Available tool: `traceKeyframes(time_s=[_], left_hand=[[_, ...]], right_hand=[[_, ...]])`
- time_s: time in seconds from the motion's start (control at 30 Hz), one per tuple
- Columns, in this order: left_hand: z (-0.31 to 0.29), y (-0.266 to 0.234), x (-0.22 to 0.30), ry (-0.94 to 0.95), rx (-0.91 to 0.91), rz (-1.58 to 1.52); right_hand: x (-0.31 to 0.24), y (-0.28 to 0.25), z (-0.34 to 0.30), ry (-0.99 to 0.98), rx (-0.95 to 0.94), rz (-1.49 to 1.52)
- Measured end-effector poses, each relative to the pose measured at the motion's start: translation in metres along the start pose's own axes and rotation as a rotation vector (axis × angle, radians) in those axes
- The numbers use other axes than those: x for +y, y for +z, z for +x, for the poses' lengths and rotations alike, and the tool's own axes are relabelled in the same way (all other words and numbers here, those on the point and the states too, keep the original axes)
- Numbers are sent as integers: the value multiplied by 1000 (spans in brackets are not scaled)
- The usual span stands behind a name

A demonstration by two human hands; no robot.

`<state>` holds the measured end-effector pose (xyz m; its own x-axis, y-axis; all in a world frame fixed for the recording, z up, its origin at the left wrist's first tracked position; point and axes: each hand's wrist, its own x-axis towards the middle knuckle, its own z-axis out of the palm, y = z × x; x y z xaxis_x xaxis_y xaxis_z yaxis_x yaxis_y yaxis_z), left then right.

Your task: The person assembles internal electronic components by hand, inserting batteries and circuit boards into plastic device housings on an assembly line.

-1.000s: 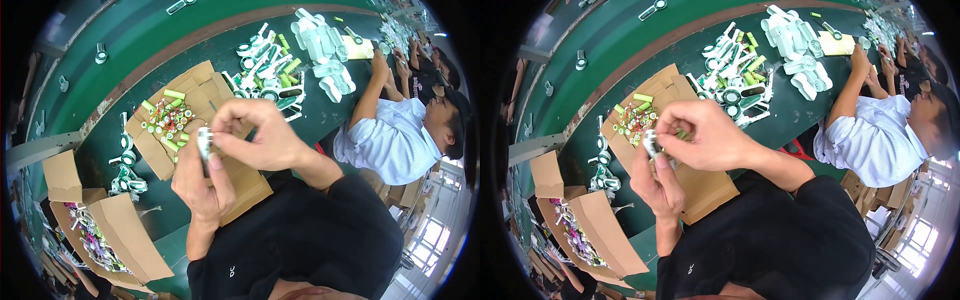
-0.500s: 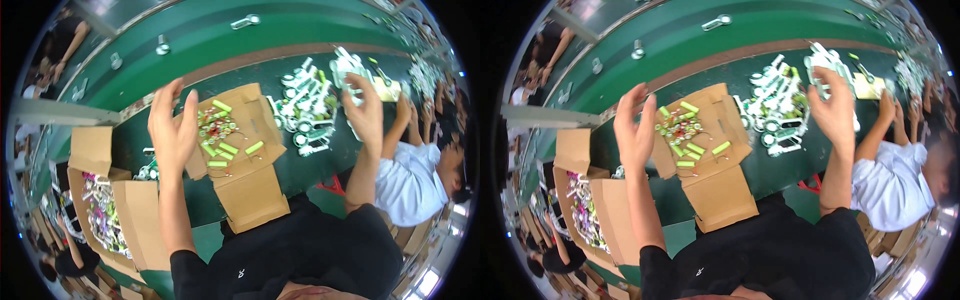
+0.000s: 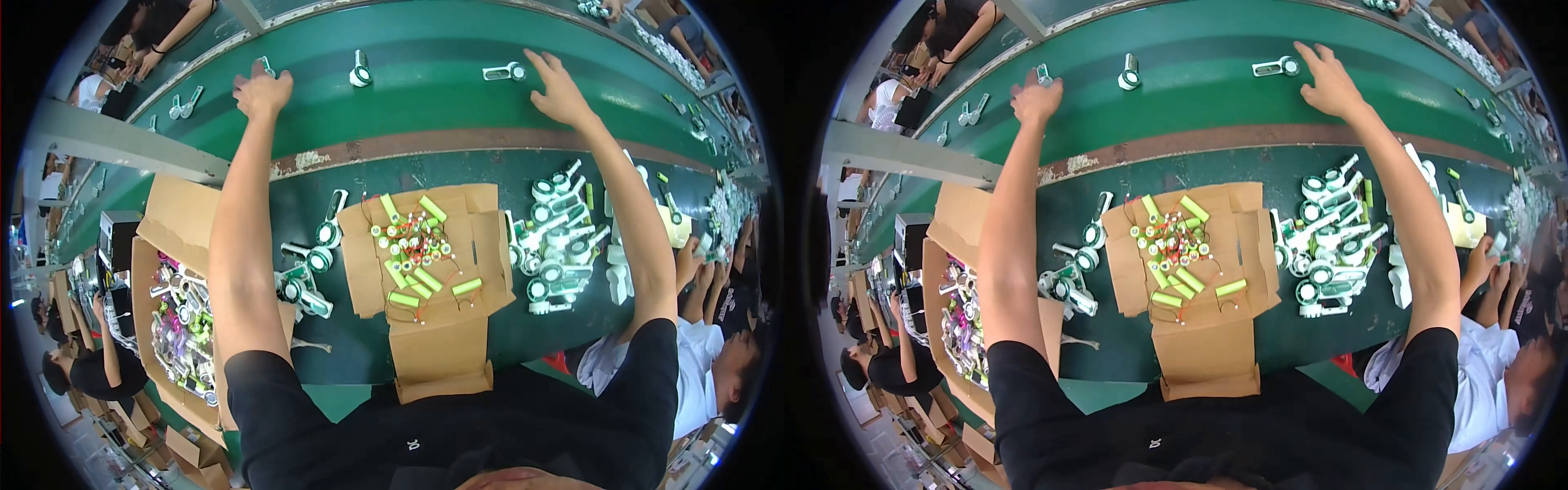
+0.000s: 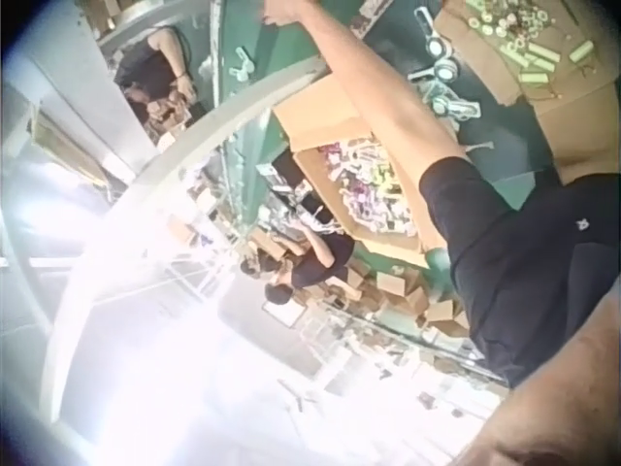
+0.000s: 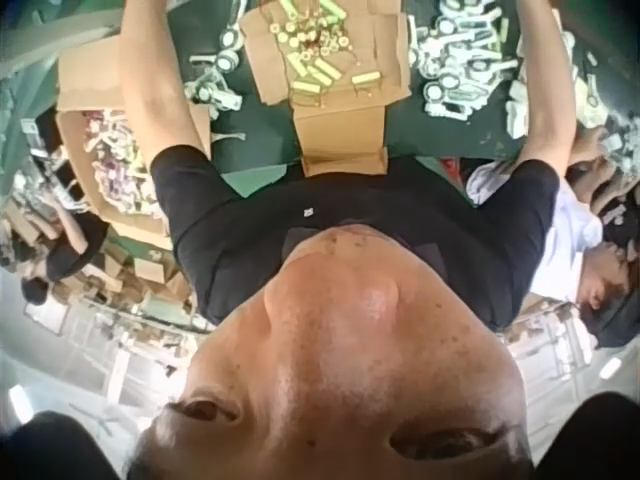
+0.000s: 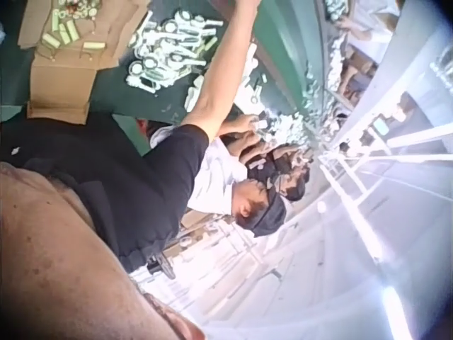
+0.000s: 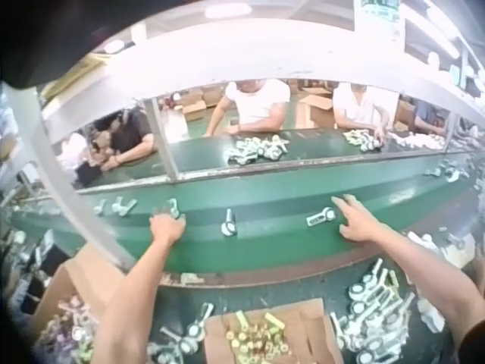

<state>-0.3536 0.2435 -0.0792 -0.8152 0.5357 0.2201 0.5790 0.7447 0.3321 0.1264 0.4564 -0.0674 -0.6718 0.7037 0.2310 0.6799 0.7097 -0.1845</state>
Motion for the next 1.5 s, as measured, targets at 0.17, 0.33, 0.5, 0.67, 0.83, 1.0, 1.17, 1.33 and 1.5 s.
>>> traceKeyframes(time_s=[0.17,0.33,0.5,0.67,0.83,1.0,1.17,1.33,1.5], left_hand=[[53,31,-57,73,-123,22],[14,61,-5,400,-51,-220],[-22,35,47,621,-259,-114],[-48,4,24,595,-253,-124],[-78,-55,-29,509,-372,95],[-152,-137,-52,609,-517,197],[-227,-173,-105,553,-562,71],[-288,-201,-73,715,-286,71],[-367,-226,-54,498,-360,-375]], right_hand=[[-52,43,49,-188,-133,79],[-116,72,85,-390,-62,125],[-186,84,121,-569,-135,59],[-223,101,115,-625,-96,62],[-253,64,84,-667,-128,191],[-288,17,37,-694,-602,245],[-357,13,-20,-830,-640,254],[-348,-18,-50,-744,-627,270],[-308,-74,-110,-708,-376,486]])
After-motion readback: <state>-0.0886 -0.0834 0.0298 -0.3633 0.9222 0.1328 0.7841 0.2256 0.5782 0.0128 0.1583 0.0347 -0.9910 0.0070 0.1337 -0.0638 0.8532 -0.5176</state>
